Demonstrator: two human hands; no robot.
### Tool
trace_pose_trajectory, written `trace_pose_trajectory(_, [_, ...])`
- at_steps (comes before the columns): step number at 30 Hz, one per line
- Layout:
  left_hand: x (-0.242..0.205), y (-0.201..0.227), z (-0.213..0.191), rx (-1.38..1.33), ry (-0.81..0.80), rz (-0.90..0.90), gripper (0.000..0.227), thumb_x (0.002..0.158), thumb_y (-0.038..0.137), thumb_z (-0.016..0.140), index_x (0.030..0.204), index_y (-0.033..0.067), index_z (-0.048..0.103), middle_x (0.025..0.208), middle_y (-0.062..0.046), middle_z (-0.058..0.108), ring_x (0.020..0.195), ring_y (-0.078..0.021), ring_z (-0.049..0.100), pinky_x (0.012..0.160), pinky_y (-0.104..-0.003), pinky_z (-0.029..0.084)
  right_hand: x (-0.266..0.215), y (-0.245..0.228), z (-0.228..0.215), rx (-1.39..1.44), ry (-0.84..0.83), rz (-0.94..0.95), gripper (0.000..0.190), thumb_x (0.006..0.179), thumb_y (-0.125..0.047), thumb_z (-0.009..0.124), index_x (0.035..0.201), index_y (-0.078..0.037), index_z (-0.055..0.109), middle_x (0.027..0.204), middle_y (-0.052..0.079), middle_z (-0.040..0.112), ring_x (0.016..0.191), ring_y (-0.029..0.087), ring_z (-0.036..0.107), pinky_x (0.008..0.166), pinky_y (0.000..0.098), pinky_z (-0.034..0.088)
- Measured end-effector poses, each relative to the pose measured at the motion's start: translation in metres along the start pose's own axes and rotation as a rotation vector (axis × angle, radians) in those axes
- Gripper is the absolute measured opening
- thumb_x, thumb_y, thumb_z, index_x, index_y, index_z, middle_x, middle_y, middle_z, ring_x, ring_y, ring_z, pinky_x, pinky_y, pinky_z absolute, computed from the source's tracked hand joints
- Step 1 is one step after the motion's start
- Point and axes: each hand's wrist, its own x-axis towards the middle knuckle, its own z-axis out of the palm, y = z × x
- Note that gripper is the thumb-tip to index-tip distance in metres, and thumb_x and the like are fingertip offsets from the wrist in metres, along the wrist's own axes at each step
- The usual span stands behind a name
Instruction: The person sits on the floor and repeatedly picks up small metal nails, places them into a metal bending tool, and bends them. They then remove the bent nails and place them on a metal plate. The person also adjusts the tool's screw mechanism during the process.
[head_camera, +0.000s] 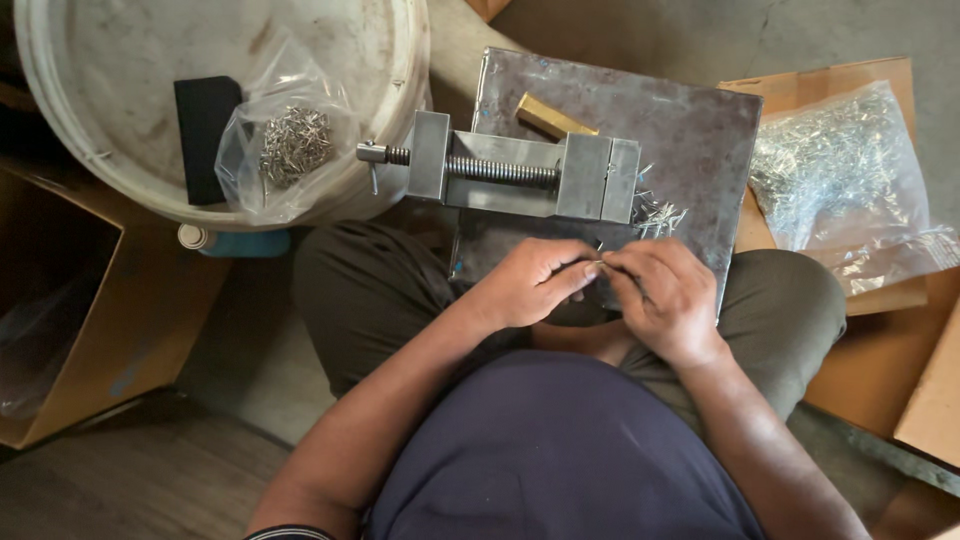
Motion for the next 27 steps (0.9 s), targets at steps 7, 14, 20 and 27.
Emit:
trace_pose_trajectory(7, [0.001,-0.016,-0.003,-0.146,-0.033,-0.072,0.023,0.107,0.020,0.057,0.102,0.0007,0.068,0.080,-0.002,0.070,0.072,-0.0079,0.064,0.066,-0.026,0.054,-0.015,0.004,0.010,0.494,-0.017,0.454,0.023,0.088,0.000,0.077,0.111,-0.002,0.070,0.103,0.010,0.072,0.093,0.018,0.070,0.081,0.0276,0.056])
trace_pose_trajectory(14, [0.000,-0.017,-0.008,-0.240,-0.057,-0.088,0.025,0.108,0.022,0.055,0.104,0.0009,0.068,0.082,-0.002,0.069,0.074,-0.0085,0.064,0.069,-0.026,0.055,-0.013,0.004,0.011,0.322,0.007,0.267,0.016,0.088,0.001,0.080,0.100,0.000,0.070,0.102,0.010,0.073,0.092,0.018,0.072,0.082,0.0269,0.056])
trace_pose_trajectory(20, [-0.002,-0.018,-0.008,-0.319,-0.008,-0.107,0.024,0.108,0.021,0.056,0.102,0.0010,0.067,0.083,-0.003,0.068,0.075,-0.0091,0.063,0.070,-0.027,0.054,0.005,-0.008,-0.008,0.326,0.055,0.285,0.010,0.092,0.002,0.073,0.101,-0.001,0.069,0.102,0.011,0.070,0.092,0.020,0.070,0.083,0.0302,0.055])
trace_pose_trajectory(27, [-0.003,-0.011,-0.008,-0.223,0.014,-0.083,0.022,0.107,0.020,0.056,0.098,0.0022,0.067,0.080,-0.001,0.067,0.072,-0.0081,0.061,0.066,-0.026,0.052,0.081,0.009,-0.035,0.018,-0.045,0.082,0.009,0.093,-0.004,0.073,0.102,-0.003,0.070,0.099,0.013,0.070,0.089,0.028,0.070,0.079,0.0357,0.056])
